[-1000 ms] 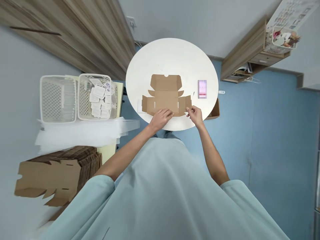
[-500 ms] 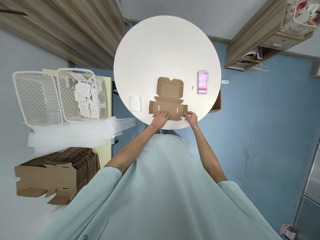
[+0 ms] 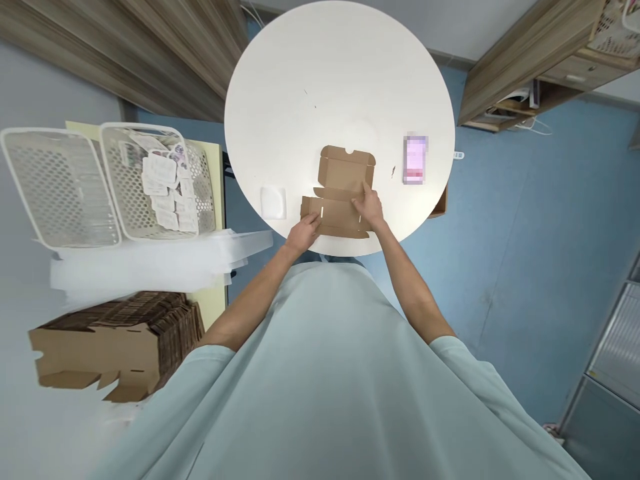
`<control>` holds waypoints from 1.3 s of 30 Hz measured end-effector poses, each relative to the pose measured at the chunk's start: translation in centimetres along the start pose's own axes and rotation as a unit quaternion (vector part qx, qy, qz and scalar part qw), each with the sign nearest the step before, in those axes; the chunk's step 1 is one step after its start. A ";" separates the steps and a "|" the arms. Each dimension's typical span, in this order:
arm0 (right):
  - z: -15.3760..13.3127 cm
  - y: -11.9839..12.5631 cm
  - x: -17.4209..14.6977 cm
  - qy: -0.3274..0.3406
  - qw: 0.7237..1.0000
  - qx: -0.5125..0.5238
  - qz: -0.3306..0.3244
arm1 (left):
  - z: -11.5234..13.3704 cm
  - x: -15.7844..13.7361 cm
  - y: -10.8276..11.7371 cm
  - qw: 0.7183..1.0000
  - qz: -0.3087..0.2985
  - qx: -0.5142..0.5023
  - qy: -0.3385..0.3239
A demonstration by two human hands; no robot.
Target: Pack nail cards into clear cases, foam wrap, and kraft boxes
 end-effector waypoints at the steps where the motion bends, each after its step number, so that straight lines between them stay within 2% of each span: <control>1: -0.2 -0.3 0.1 0.001 1.000 -0.001 -0.002 | 0.0 -0.1 0.0 1.000 0.001 -0.006 -0.002; 8: 0.5 -1.3 -1.5 0.025 1.000 0.018 -0.007 | -0.6 -0.1 0.4 0.998 0.029 -0.057 0.012; 17: 3.3 -3.7 -5.3 0.051 0.992 -0.031 -0.112 | -1.2 0.1 0.3 0.987 0.069 -0.102 0.105; 21: 3.9 -4.5 -5.7 0.058 0.989 -0.041 -0.129 | -0.8 0.4 0.3 0.980 0.081 -0.111 0.140; 26: 4.0 -4.5 -5.2 0.077 0.990 -0.051 -0.108 | -0.3 0.7 0.8 0.986 0.079 -0.081 0.126; 30: 4.2 -4.0 -4.2 0.065 0.991 -0.052 -0.101 | 0.1 0.9 1.4 0.987 0.068 -0.058 0.131; 35: 4.2 -3.8 -3.5 0.071 0.992 -0.052 -0.087 | 1.0 1.5 2.3 0.991 0.039 0.016 0.125; 39: 4.2 -3.9 -3.6 0.069 0.993 -0.052 -0.081 | 1.9 1.6 2.7 0.995 0.036 0.023 0.088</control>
Point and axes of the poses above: each hand's wrist, its own x-axis towards the middle knuckle, its own y-axis out of the back of the hand, z = x × y, the point moved 4 cm from there along x, towards the middle knuckle, and after that the axes turned 8 degrees about x, right-handed, at the moved point
